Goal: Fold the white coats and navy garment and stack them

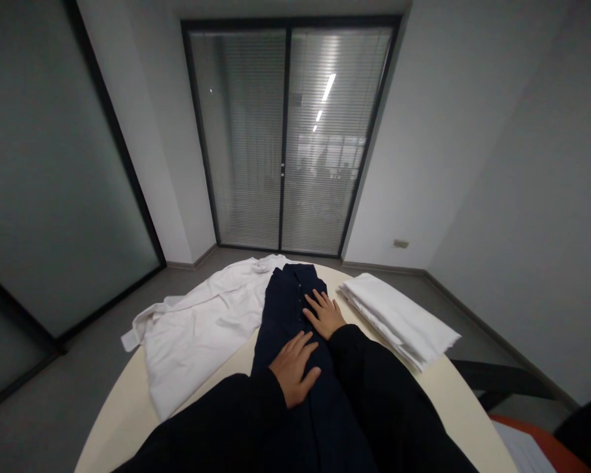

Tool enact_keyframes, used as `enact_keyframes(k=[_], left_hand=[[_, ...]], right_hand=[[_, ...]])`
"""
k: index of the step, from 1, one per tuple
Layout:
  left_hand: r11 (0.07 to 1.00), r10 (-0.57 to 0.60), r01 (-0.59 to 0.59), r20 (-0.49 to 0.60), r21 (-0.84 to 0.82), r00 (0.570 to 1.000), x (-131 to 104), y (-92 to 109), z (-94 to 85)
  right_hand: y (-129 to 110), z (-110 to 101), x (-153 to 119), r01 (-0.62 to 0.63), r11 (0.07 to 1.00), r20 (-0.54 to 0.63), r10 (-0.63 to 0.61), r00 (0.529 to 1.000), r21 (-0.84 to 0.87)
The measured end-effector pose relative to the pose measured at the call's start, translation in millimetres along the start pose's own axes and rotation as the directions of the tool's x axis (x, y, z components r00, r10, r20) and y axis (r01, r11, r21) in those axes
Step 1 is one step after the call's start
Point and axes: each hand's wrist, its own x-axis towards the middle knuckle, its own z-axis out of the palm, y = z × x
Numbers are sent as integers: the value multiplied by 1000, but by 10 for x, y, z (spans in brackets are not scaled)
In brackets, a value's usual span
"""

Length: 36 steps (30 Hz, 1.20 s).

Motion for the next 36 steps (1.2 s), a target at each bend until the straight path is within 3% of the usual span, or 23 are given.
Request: enact_keyframes(k=[3, 10, 14, 19, 25, 32, 36], left_hand=[[998, -48, 49, -42, 33, 998, 2, -8, 30], [983, -16, 4, 63, 182, 998, -34, -11, 78], [982, -17, 1, 84, 190, 996, -64, -25, 89], [977, -11, -3, 66, 212, 998, -67, -8, 109], [992, -23, 13, 78, 125, 997, 9, -30, 27], [984, 140, -144, 50, 102, 989, -71, -312, -116], [950, 290, -295, 62, 101, 955, -77, -310, -192]], right_hand=[[0, 38, -165, -1, 1000, 49, 1, 999, 1], [6, 79, -355, 4, 999, 17, -4, 1000, 38], [-1, -10, -503, 58, 998, -8, -58, 998, 30], [37, -46, -884, 152, 988, -6, -152, 988, 29], [7, 12, -1225, 145, 989, 27, -144, 989, -21], [-65, -57, -1264, 110, 993, 40, -108, 993, -43], [-62, -72, -1271, 98, 994, 55, -95, 994, -49]])
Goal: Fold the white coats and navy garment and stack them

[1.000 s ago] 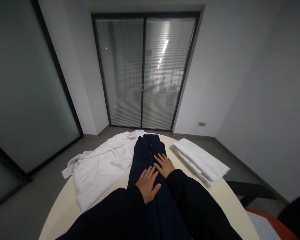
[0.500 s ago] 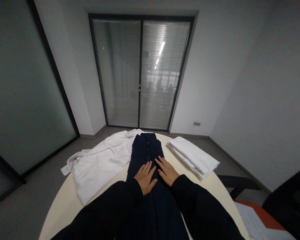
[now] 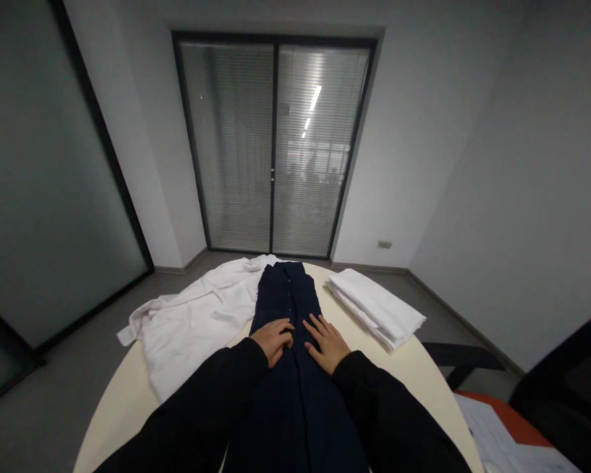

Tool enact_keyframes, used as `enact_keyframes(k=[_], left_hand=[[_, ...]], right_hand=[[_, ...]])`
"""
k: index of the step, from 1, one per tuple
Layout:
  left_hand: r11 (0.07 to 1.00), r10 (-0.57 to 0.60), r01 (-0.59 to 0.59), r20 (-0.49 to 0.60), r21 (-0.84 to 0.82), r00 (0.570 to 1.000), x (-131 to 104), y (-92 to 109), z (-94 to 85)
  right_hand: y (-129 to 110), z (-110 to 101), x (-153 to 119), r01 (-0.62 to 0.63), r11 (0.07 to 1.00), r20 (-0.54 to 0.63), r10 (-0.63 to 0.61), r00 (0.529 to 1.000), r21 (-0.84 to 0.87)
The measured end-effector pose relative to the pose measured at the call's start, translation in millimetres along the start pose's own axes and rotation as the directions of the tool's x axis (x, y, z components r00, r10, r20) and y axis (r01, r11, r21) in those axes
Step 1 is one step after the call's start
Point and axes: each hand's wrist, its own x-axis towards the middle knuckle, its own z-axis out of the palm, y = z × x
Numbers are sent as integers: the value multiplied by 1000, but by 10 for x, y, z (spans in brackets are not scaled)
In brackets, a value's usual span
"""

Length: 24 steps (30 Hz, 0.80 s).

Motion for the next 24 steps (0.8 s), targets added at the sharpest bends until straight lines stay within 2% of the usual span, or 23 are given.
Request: enact_keyframes(k=[4, 9, 12, 24], left_hand=[[997, 68, -66, 66, -45, 995, 1, 106, -62], [996, 47, -39, 106, -85, 993, -63, 216, -47], [993, 18, -7, 95, -119, 995, -97, 221, -39], [981, 27, -7, 101, -192, 995, -107, 175, -48]], right_hand=[[44, 11, 6, 18, 1000, 0, -18, 1000, 9], [73, 15, 13, 24, 999, -10, -24, 1000, 21], [74, 14, 12, 23, 999, -13, -23, 1000, 23], [64, -22, 6, 26, 999, -17, -26, 1000, 40]])
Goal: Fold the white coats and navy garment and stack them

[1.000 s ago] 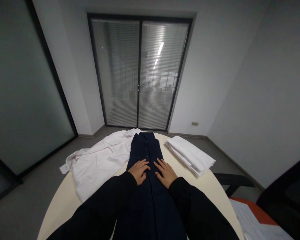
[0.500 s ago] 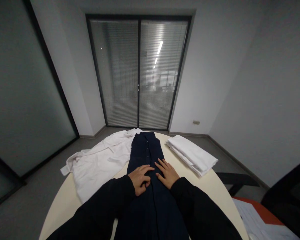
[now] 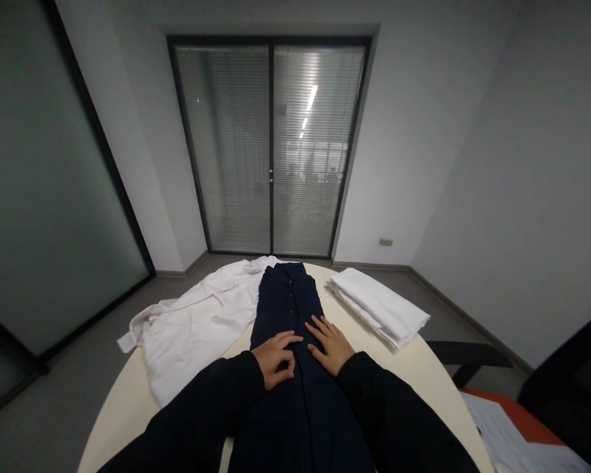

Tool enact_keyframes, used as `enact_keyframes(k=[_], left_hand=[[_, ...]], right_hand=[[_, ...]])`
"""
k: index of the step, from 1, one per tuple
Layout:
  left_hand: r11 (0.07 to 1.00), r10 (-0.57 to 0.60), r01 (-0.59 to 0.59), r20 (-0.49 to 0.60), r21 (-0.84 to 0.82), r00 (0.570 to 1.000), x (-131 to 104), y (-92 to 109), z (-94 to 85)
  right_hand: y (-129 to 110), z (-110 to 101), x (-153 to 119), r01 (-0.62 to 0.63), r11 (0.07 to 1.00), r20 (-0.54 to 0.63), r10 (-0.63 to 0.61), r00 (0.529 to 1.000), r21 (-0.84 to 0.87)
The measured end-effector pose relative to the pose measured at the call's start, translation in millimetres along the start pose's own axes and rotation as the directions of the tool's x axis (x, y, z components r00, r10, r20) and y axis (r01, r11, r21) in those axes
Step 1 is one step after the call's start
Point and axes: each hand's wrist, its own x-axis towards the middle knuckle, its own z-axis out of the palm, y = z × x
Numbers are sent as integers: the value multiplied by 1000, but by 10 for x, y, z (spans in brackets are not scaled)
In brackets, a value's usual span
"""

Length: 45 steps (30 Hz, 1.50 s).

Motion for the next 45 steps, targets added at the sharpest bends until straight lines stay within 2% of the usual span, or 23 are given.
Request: enact_keyframes(k=[6, 13, 21, 27, 34, 37, 40, 43, 45], left_hand=[[990, -13, 16, -17, 138, 1000, 4, 33, -95], [992, 115, -109, -98, 71, 988, 28, 43, -115], [997, 15, -14, -14, 81, 1000, 3, 72, -54], [1000, -19, 20, 49, -21, 999, -4, 32, -32], [996, -24, 26, 17, -89, 1000, 1, -13, 12], [995, -56, 49, -81, -90, 995, 21, -51, -9], [984, -169, 176, -279, 0, 946, 74, -153, -45], [947, -288, 322, -446, 0, 847, 186, -328, -122], [917, -382, 385, -515, -108, 767, 300, -480, -220]], right_hand=[[-14, -27, 3, -10, 1000, 22, 10, 1000, 0], [3, 4, 6, -6, 1000, 16, 6, 1000, 9], [3, 11, 1, 0, 1000, -1, 0, 1000, 11], [36, 36, 6, 14, 1000, -13, -13, 1000, 12], [-25, 7, -34, 26, 1000, -15, -27, 1000, -8], [-72, -20, -52, 17, 1000, -12, -17, 1000, -19], [-106, -63, -53, 12, 999, -18, -12, 1000, -36], [-107, -99, -38, 26, 999, -34, -27, 999, -36], [-88, -106, -27, 36, 999, -46, -37, 998, -27]])
